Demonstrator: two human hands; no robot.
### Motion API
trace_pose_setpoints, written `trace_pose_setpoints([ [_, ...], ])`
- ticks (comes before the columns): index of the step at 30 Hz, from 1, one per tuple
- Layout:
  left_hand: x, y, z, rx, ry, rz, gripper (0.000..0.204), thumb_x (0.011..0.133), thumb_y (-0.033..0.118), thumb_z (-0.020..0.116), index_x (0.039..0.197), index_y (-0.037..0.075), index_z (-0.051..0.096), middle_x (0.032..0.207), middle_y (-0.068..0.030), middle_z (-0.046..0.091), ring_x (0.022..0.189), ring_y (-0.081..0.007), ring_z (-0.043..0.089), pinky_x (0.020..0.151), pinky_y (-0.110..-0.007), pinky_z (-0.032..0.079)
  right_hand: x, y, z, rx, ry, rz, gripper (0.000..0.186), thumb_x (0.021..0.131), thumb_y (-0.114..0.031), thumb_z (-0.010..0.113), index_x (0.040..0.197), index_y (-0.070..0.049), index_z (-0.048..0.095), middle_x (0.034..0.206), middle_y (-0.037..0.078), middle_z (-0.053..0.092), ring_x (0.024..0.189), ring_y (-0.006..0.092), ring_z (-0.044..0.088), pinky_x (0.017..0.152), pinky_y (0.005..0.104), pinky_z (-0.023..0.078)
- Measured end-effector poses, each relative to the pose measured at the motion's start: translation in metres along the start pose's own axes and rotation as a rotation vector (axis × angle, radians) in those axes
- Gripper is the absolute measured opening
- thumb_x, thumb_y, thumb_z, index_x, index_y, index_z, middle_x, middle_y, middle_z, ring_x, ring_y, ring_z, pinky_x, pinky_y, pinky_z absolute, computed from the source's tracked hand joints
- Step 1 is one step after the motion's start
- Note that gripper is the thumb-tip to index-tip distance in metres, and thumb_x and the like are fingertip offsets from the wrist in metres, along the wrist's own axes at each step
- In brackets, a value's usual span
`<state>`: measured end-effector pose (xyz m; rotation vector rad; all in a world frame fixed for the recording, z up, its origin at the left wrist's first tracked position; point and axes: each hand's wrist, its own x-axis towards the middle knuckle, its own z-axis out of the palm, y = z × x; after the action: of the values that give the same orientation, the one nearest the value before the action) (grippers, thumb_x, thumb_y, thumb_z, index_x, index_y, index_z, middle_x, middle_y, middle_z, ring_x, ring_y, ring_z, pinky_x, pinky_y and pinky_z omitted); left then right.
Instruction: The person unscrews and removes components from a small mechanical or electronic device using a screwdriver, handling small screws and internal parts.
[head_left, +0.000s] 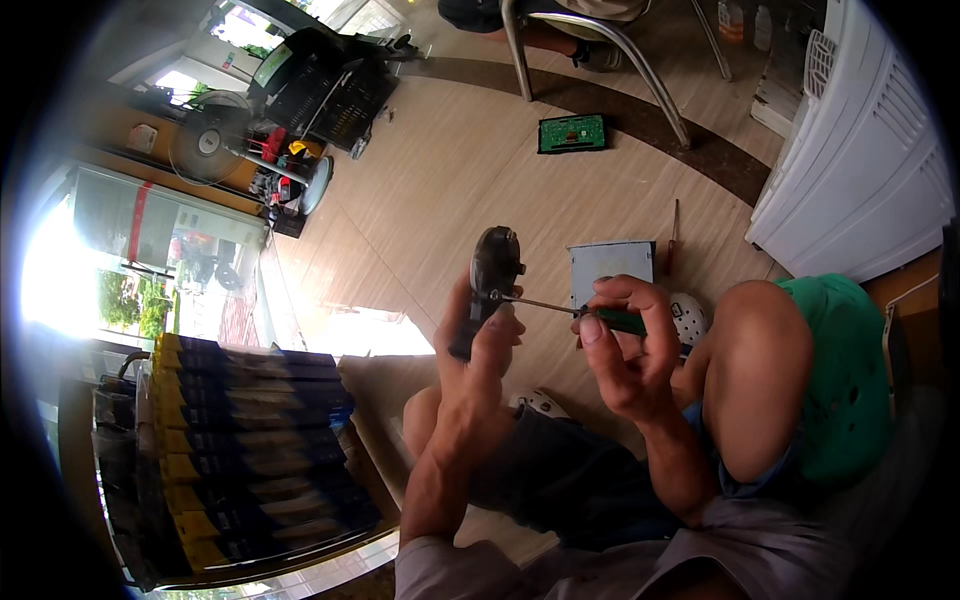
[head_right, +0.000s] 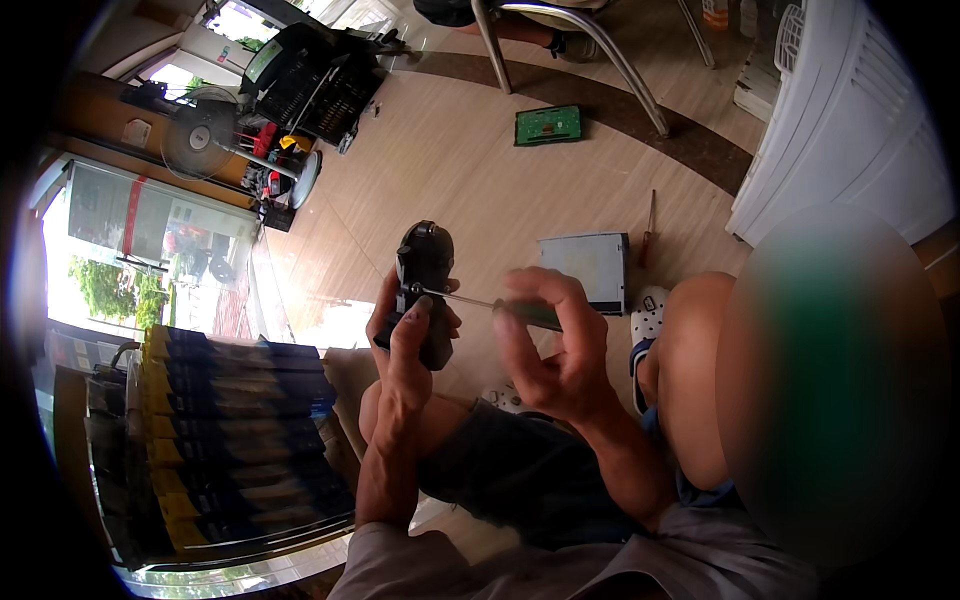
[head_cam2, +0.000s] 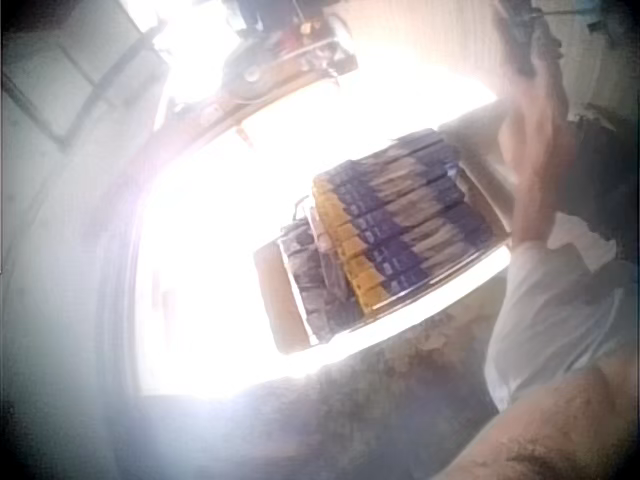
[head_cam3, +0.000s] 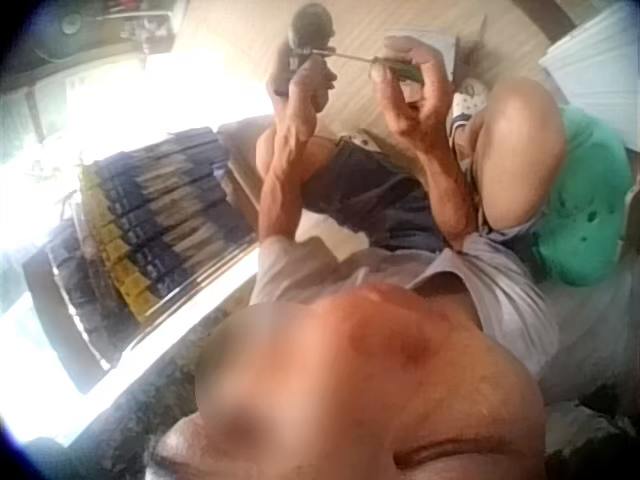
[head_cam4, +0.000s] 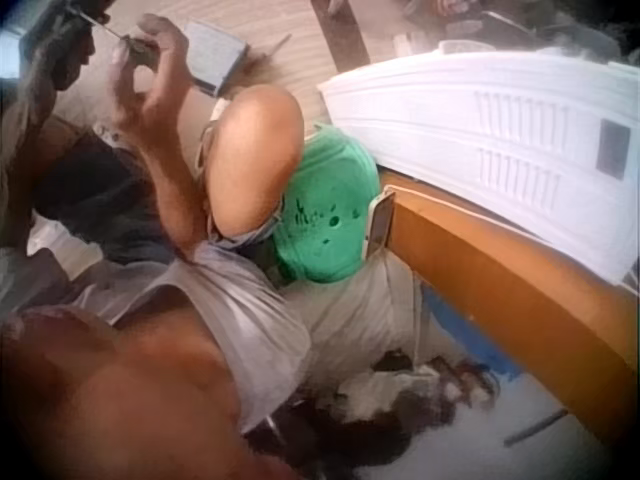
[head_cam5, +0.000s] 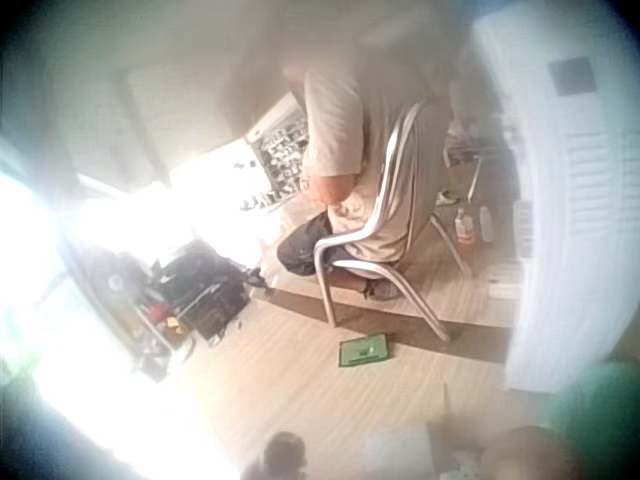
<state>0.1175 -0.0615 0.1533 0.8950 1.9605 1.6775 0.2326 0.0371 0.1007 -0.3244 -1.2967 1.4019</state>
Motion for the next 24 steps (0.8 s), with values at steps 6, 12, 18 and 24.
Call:
trace_pose_setpoints([
  [6,0.000,-0.001,-0.004,0.023,-0.011,0.002,0.066,0.089,0.034,0.056,0.141,-0.005,0.046,0.108,-0.0199,0.068,0.072,-0.0154,0.063,0.065,-0.029,0.051,-0.002,-0.007,-0.014,0.124,-0.121,0.281,0.020,0.096,-0.007,0.059,0.113,0.003,0.057,0.072,0.006,0.064,0.059,0.0081,0.056,0.055,0.0242,0.044],
  [12,-0.004,-0.001,-0.006,0.035,-0.022,0.008,0.066,0.091,0.038,0.054,0.140,-0.005,0.047,0.107,-0.0196,0.068,0.071,-0.0154,0.062,0.063,-0.028,0.051,-0.003,0.001,-0.001,0.104,-0.037,0.083,0.016,0.098,-0.005,0.055,0.112,0.003,0.058,0.070,0.005,0.063,0.053,0.0073,0.052,0.050,0.0235,0.042],
  [18,-0.004,0.002,-0.005,0.027,0.012,0.016,0.064,0.093,0.039,0.051,0.139,-0.006,0.048,0.105,-0.0198,0.068,0.070,-0.0155,0.062,0.062,-0.029,0.051,-0.003,-0.007,-0.009,0.047,-0.136,0.139,0.019,0.095,-0.005,0.058,0.112,0.004,0.058,0.073,0.007,0.066,0.056,0.0087,0.057,0.052,0.0235,0.044],
  [24,-0.003,-0.003,-0.004,-0.013,0.005,0.050,0.055,0.101,0.037,0.045,0.135,-0.006,0.051,0.101,-0.0190,0.069,0.066,-0.0153,0.062,0.059,-0.028,0.051,-0.002,-0.011,-0.009,0.044,-0.122,0.087,0.019,0.092,-0.003,0.060,0.110,0.003,0.060,0.073,0.007,0.066,0.058,0.0100,0.060,0.057,0.0240,0.048],
])
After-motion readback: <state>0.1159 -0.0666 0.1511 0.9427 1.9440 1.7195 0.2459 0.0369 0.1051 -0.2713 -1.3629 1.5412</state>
